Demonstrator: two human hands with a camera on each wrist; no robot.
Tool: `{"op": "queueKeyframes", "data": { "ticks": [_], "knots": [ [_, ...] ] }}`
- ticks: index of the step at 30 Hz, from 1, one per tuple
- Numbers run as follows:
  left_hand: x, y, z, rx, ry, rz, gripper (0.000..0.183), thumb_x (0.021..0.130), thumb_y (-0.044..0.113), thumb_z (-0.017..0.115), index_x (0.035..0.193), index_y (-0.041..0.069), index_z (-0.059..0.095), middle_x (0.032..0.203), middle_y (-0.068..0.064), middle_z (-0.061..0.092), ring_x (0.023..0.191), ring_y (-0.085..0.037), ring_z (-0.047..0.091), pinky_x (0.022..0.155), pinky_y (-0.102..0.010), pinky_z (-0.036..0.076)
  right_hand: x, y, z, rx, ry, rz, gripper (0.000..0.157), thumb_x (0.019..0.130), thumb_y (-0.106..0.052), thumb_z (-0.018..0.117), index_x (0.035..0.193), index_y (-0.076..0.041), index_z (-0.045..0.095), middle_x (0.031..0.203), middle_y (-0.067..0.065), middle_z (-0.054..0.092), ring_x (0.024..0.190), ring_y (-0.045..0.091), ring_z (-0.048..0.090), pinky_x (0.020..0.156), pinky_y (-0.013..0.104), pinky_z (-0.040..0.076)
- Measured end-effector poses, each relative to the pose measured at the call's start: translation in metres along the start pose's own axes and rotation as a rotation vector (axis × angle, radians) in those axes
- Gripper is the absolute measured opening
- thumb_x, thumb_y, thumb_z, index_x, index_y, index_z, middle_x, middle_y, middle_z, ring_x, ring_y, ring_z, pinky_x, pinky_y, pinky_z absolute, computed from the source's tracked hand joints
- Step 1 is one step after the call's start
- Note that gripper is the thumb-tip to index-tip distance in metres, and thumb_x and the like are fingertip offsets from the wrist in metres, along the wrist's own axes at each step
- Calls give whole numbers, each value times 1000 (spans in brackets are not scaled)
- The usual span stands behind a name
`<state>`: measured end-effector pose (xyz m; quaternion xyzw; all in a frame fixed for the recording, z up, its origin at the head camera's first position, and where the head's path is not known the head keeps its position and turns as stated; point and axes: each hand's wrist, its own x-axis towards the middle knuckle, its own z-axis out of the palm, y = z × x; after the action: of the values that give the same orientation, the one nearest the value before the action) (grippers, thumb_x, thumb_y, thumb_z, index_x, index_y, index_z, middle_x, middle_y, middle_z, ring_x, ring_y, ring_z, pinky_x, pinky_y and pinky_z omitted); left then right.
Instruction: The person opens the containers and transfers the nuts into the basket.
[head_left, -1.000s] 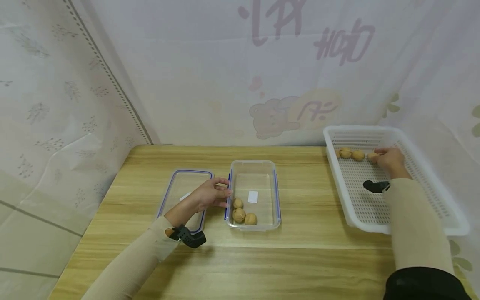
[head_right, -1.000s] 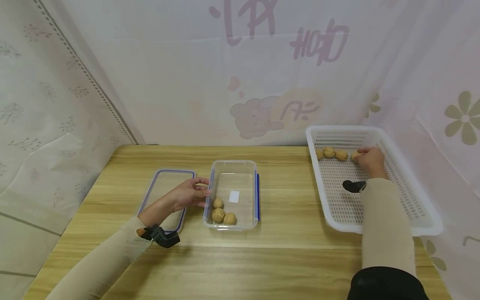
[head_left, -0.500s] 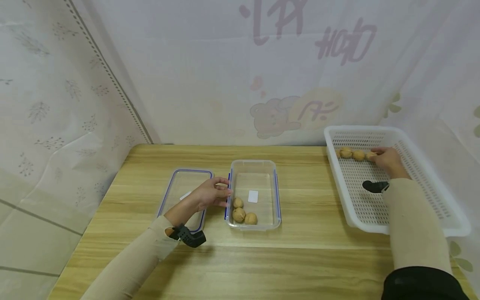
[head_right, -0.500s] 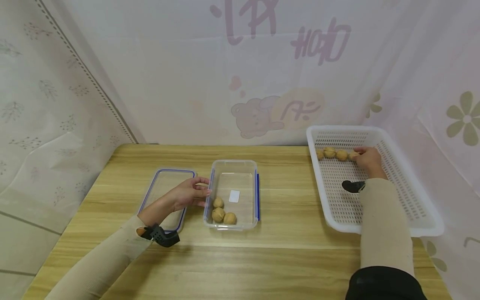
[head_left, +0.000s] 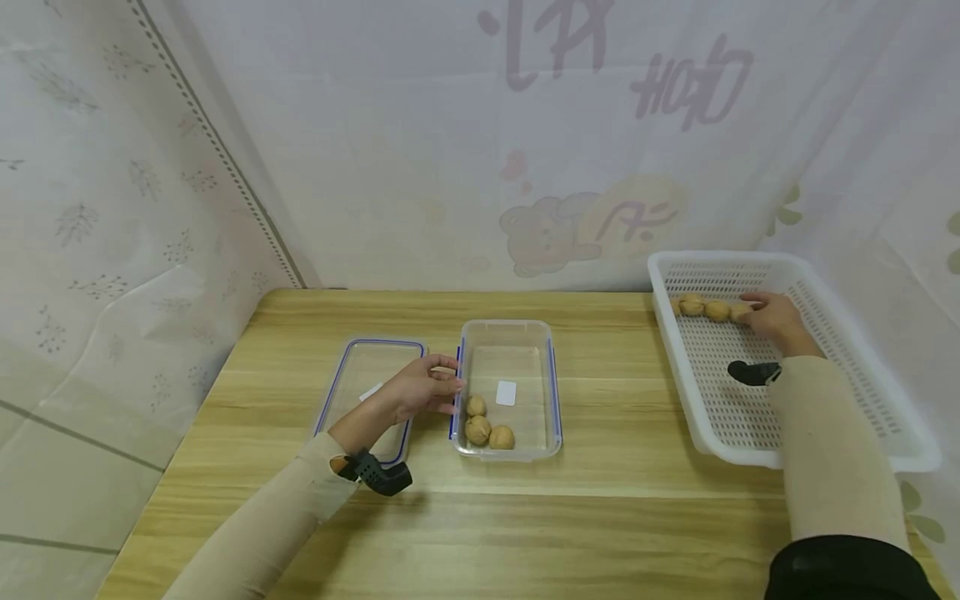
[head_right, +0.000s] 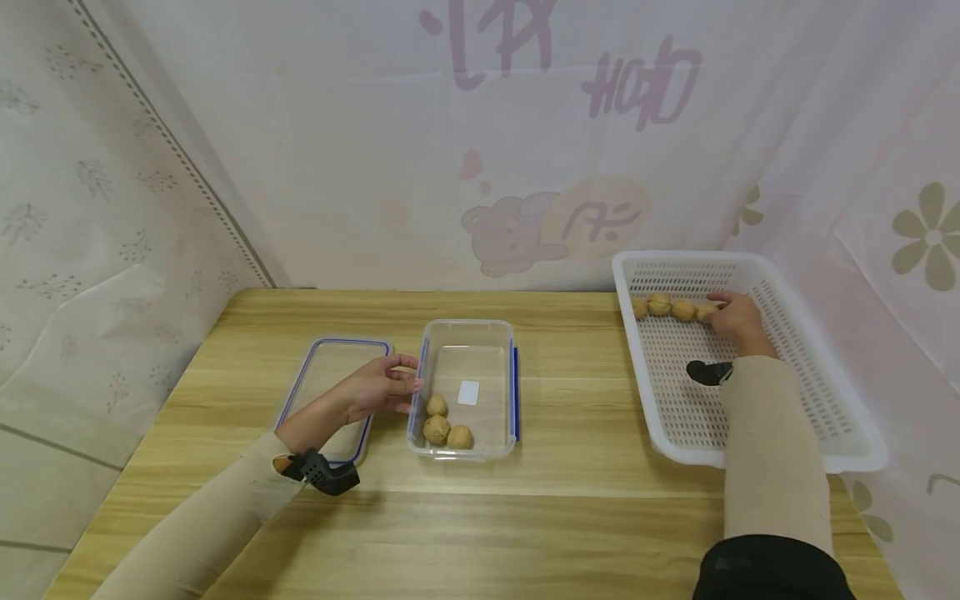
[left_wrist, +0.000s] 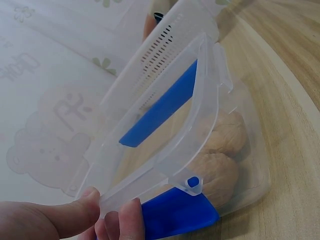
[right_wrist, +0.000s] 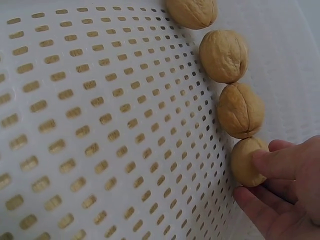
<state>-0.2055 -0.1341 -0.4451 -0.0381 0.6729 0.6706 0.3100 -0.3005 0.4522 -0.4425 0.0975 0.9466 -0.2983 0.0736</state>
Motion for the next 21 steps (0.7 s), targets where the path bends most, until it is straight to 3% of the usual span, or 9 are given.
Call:
{"op": "queueKeyframes", "data": {
  "ticks": [8, 13, 17, 21],
  "knots": [
    [0, 0, 0, 0, -2, -1, 43, 102, -5, 56, 141, -8, 38, 101, -9, 56, 85, -14, 61, 70, -27, 64, -4, -2, -10, -9, -61, 2, 63, 97, -17, 55, 148, 14, 32, 140, 46, 33, 129, 62, 34, 110, 73, 31],
    [1, -1, 0, -5, -5, 2, 44, 102, -6, 56, 141, -8, 37, 103, -9, 56, 86, -15, 61, 70, -27, 64, -6, -3, -19, -89, -65, -37, 64, 106, -31, 42, 149, 15, 28, 141, 48, 31, 128, 64, 33, 108, 74, 32],
    [0, -1, 0, -8, -8, 3, 43, 102, -6, 55, 141, -9, 37, 102, -9, 56, 85, -14, 61, 69, -27, 63, -6, -5, -26, -147, -97, -83, 73, 110, -43, 29, 152, 15, 16, 147, 50, 19, 133, 67, 23, 111, 76, 25],
    [0, -1, 0, -13, -9, -1, 45, 102, -6, 55, 142, -9, 36, 102, -9, 56, 84, -14, 61, 68, -26, 63, -7, -8, -30, -178, -111, -138, 79, 111, -46, 29, 152, 18, 7, 151, 48, 11, 137, 67, 13, 114, 76, 16]
  ]
}}
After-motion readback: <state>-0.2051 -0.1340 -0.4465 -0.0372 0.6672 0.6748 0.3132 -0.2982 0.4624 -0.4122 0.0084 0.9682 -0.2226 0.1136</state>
